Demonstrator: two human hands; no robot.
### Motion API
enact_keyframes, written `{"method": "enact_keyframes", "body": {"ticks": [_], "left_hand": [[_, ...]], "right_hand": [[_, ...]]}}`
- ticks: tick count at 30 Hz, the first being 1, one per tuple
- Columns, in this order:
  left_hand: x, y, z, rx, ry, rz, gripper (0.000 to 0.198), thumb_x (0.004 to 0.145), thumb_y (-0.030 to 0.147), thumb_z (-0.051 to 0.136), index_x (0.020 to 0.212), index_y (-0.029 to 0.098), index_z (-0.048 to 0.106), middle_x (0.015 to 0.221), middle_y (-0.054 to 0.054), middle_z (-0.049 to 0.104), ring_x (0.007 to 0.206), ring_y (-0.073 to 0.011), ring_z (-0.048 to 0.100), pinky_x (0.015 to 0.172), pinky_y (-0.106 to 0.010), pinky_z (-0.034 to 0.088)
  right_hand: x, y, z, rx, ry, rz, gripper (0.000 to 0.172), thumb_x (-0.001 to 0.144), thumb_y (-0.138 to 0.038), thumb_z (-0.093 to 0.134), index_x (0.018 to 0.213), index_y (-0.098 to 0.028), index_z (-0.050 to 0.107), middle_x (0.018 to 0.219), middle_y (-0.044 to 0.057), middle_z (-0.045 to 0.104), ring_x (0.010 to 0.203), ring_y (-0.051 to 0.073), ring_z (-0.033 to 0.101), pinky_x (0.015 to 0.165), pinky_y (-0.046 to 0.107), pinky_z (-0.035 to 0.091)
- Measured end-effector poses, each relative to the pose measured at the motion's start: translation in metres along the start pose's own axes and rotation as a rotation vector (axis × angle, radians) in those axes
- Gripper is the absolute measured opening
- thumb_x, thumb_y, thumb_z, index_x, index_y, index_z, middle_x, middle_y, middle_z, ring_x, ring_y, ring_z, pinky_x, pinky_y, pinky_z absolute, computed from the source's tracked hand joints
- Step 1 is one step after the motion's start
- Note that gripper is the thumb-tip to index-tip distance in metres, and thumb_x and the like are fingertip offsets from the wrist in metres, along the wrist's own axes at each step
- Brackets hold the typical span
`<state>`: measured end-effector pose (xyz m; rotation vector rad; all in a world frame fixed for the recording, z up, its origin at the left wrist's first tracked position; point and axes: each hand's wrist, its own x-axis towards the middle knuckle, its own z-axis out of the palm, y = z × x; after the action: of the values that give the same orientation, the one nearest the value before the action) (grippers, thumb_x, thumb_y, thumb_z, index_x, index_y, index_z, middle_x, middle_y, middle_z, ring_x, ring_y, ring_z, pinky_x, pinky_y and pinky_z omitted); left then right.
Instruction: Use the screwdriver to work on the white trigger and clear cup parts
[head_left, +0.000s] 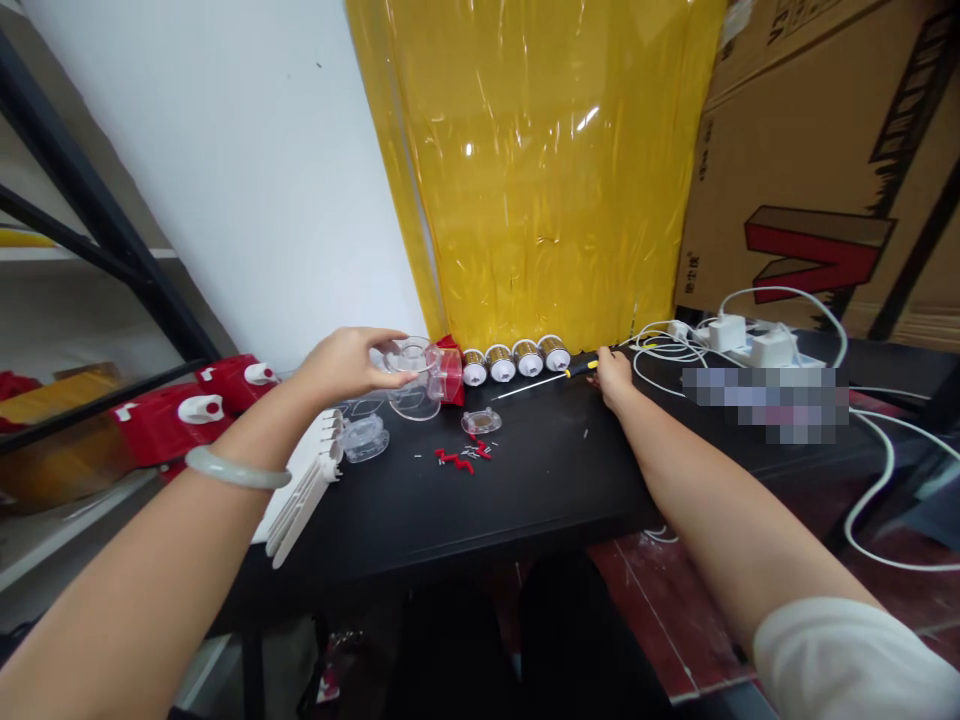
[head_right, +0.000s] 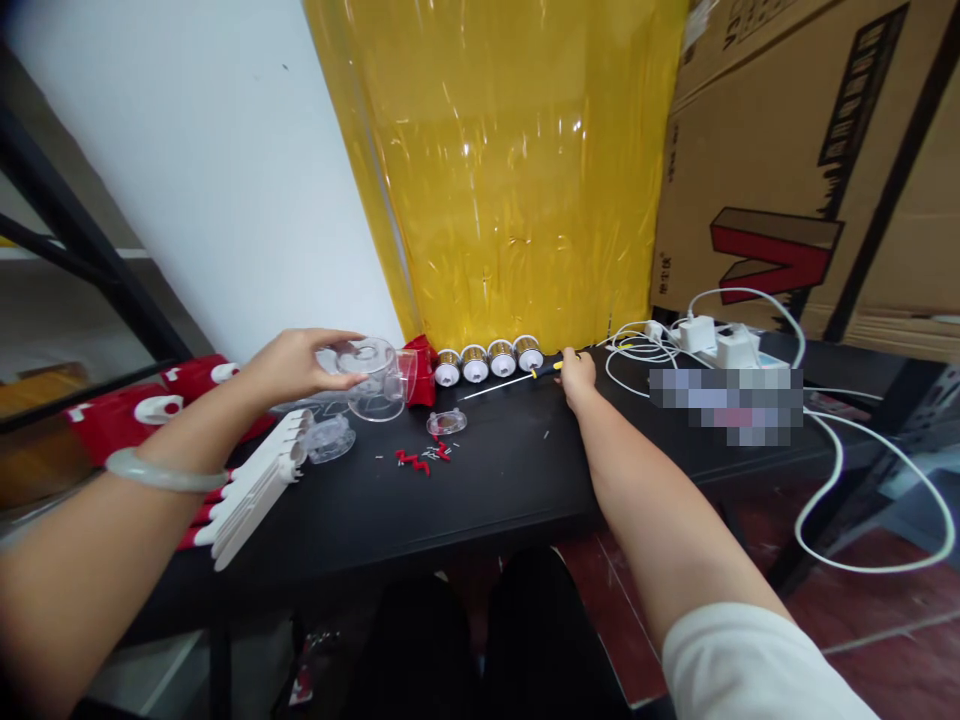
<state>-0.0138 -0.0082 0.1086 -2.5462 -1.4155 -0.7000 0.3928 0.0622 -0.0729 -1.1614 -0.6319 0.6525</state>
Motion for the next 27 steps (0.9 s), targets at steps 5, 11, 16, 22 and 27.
{"method": "enact_keyframes", "body": {"ticks": [5,11,16,22,27], "left_hand": [[-0.047,-0.014,0.008,-0.282,0.237,-0.14,0.06,0.064,0.051,0.079,0.116,0.02,0.074,0.099,-0.011,0.077,0.1,-0.032,0.07,0.097,-0.044,0.052],[-0.098,-0.019,0.034,-0.9,0.405,-0.427,0.07,0.071,0.066,0.073,0.123,0.019,0.065,0.087,-0.008,0.073,0.088,-0.0301,0.07,0.079,-0.04,0.058],[-0.126,-0.008,0.041,-1.23,0.548,-0.718,0.053,0.096,0.063,0.047,0.131,0.025,0.058,0.088,-0.006,0.073,0.083,-0.0258,0.07,0.07,-0.039,0.061],[-0.144,-0.006,0.051,-1.401,0.532,-0.902,0.058,0.096,0.071,0.04,0.108,0.021,0.068,0.086,-0.008,0.07,0.078,-0.0232,0.07,0.067,-0.041,0.064],[-0.158,-0.003,0.066,-1.449,0.471,-0.853,0.037,0.086,0.052,0.072,0.106,0.022,0.068,0.088,-0.006,0.071,0.087,-0.0237,0.072,0.076,-0.042,0.065]], "right_hand": [[-0.01,0.001,0.003,-0.169,0.13,0.046,0.014,0.083,-0.026,0.062,0.074,-0.024,0.052,0.054,-0.005,0.05,0.046,0.014,0.053,0.041,0.024,0.047],[-0.01,0.004,0.002,-0.308,0.088,0.005,0.015,0.084,-0.028,0.062,0.073,-0.025,0.052,0.052,-0.004,0.055,0.048,0.017,0.059,0.05,0.028,0.05],[-0.006,0.006,0.0,-0.451,0.07,-0.049,0.014,0.08,-0.029,0.067,0.075,-0.024,0.055,0.059,-0.001,0.06,0.061,0.02,0.064,0.069,0.032,0.052],[-0.006,0.007,-0.003,-0.711,0.019,-0.118,0.028,0.077,-0.047,0.076,0.081,-0.024,0.061,0.089,0.007,0.07,0.098,0.029,0.065,0.098,0.047,0.045],[-0.006,0.006,-0.005,-0.832,-0.048,-0.135,0.028,0.079,-0.051,0.075,0.08,-0.025,0.066,0.094,0.01,0.07,0.114,0.037,0.056,0.103,0.064,0.033]]}}
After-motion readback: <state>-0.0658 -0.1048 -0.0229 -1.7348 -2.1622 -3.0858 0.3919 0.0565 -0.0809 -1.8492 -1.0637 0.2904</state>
